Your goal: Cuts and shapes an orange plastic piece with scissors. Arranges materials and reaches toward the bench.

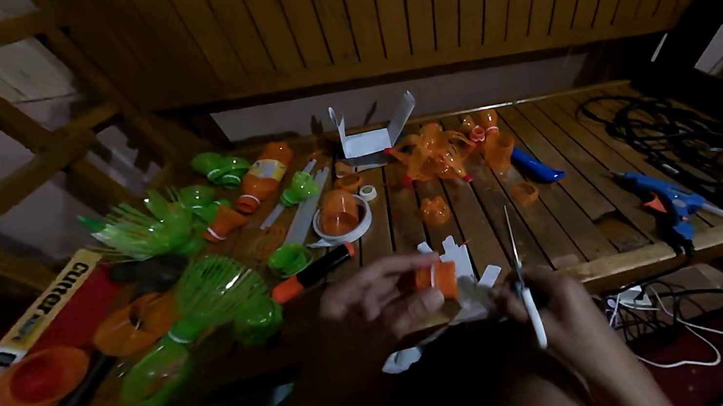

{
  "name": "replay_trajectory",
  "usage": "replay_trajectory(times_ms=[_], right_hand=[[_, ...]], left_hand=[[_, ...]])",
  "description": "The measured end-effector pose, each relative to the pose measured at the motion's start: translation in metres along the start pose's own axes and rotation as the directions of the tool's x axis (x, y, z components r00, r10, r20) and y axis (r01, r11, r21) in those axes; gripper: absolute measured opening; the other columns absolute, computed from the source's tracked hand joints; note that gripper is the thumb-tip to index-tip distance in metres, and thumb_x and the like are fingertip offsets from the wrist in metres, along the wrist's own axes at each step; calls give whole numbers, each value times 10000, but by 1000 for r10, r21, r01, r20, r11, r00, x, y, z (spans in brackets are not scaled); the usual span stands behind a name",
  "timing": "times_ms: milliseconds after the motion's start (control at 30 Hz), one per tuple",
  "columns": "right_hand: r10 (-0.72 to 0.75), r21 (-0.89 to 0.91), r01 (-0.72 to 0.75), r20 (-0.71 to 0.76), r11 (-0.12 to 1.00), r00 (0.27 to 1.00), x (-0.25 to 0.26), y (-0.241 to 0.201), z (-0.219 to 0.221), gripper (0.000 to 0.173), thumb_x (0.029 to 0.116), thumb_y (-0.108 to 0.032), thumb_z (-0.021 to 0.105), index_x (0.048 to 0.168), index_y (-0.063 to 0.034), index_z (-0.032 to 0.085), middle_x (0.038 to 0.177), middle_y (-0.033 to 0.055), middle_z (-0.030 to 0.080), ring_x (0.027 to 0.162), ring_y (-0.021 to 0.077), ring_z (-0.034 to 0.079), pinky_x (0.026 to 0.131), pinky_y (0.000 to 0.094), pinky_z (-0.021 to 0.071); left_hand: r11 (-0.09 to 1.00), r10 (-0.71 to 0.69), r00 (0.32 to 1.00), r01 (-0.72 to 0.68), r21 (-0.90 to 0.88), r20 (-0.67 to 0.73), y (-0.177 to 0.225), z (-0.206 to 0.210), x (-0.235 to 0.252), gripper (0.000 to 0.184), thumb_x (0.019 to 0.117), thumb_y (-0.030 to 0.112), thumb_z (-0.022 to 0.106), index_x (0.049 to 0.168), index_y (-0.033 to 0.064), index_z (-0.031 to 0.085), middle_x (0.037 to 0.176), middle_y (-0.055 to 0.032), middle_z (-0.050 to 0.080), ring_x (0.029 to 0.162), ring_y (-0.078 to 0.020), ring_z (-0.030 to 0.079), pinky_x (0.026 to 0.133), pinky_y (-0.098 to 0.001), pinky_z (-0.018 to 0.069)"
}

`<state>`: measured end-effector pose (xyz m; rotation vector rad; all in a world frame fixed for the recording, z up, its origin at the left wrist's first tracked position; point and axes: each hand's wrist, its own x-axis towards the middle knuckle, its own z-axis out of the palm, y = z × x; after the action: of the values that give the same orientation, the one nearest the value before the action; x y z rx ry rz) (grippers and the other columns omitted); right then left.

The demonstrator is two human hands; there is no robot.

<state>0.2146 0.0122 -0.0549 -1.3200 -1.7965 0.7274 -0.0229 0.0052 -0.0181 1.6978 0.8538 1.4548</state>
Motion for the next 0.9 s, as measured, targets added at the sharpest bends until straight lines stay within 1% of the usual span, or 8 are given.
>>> replay_trajectory(times_ms=[100, 200, 300, 467, 600, 733, 800, 900], right_hand=[[386, -429, -313, 91, 847, 918, 37, -5, -31, 328, 1032, -178, 587, 1293, 16, 629, 1082, 236, 692, 1010, 375, 681, 903, 532, 532], [489, -612, -343, 83, 713, 868, 60, -2, -46, 333, 1031, -161, 581, 1307, 18, 627, 1259, 274, 639, 1260, 437, 572, 1036, 546, 470], [533, -685, -325, 109, 652, 839, 69, 1, -54, 345, 1009, -141, 616, 1315, 19, 624, 1323, 277, 605, 1323, 445, 521, 1056, 546, 459], [535, -682, -330, 106, 652, 838, 68, 9, -55, 405, 1036, -162, 586, 1405, 4, 568, 1383, 277, 575, 1378, 453, 468, 1097, 566, 420], [365, -552, -259, 89, 792, 927, 64, -4, -50, 431, 1045, -243, 584, 1395, 9, 580, 1283, 266, 634, 1219, 420, 606, 1029, 547, 481], [45, -164, -13, 188, 986, 981, 90, -25, -36, 409, 1069, -300, 543, 1317, 15, 625, 1118, 168, 696, 972, 230, 672, 886, 404, 532], [-16, 136, -20, 263, 990, 965, 110, -34, -23, 385, 1075, -285, 523, 1308, 8, 613, 1133, 103, 677, 960, 117, 638, 846, 302, 521], [-78, 491, -118, 360, 863, 930, 134, -38, 1, 368, 1089, -225, 484, 1366, 5, 560, 1134, 62, 681, 965, 82, 653, 833, 270, 544]], left_hand=[[963, -72, 995, 51, 264, 71, 7, -21, 38, 342, 863, 67, 742, 1189, -11, 674, 1156, -14, 712, 999, -28, 688, 876, -196, 576], [898, -125, 971, 24, 439, 202, 13, -46, 88, 324, 839, 38, 795, 1145, 46, 690, 1116, -11, 718, 909, -30, 687, 789, -201, 576], [853, -289, 908, 101, 512, 302, 17, -61, 134, 342, 808, -49, 806, 1127, 42, 721, 1073, -55, 722, 915, -122, 694, 819, -280, 581], [779, -364, 820, 8, 626, 442, 4, -69, 173, 323, 807, -64, 807, 1110, 27, 738, 1143, -112, 700, 1000, -191, 695, 883, -328, 582], [770, -349, 797, -55, 636, 492, 6, -65, 181, 430, 796, -112, 790, 1192, 26, 695, 1148, -107, 699, 1018, -179, 685, 901, -314, 563], [752, -339, 781, -109, 650, 524, 19, -56, 183, 444, 777, -108, 807, 1182, 44, 704, 1124, -66, 719, 977, -153, 689, 863, -305, 562], [754, -342, 772, -115, 647, 535, 24, -54, 185, 448, 768, -104, 816, 1174, 53, 713, 1109, -44, 730, 954, -132, 683, 847, -300, 557], [771, -334, 757, -123, 625, 561, 28, -55, 185, 447, 769, -84, 822, 1178, 62, 716, 1083, -24, 739, 934, -106, 681, 841, -284, 553]])
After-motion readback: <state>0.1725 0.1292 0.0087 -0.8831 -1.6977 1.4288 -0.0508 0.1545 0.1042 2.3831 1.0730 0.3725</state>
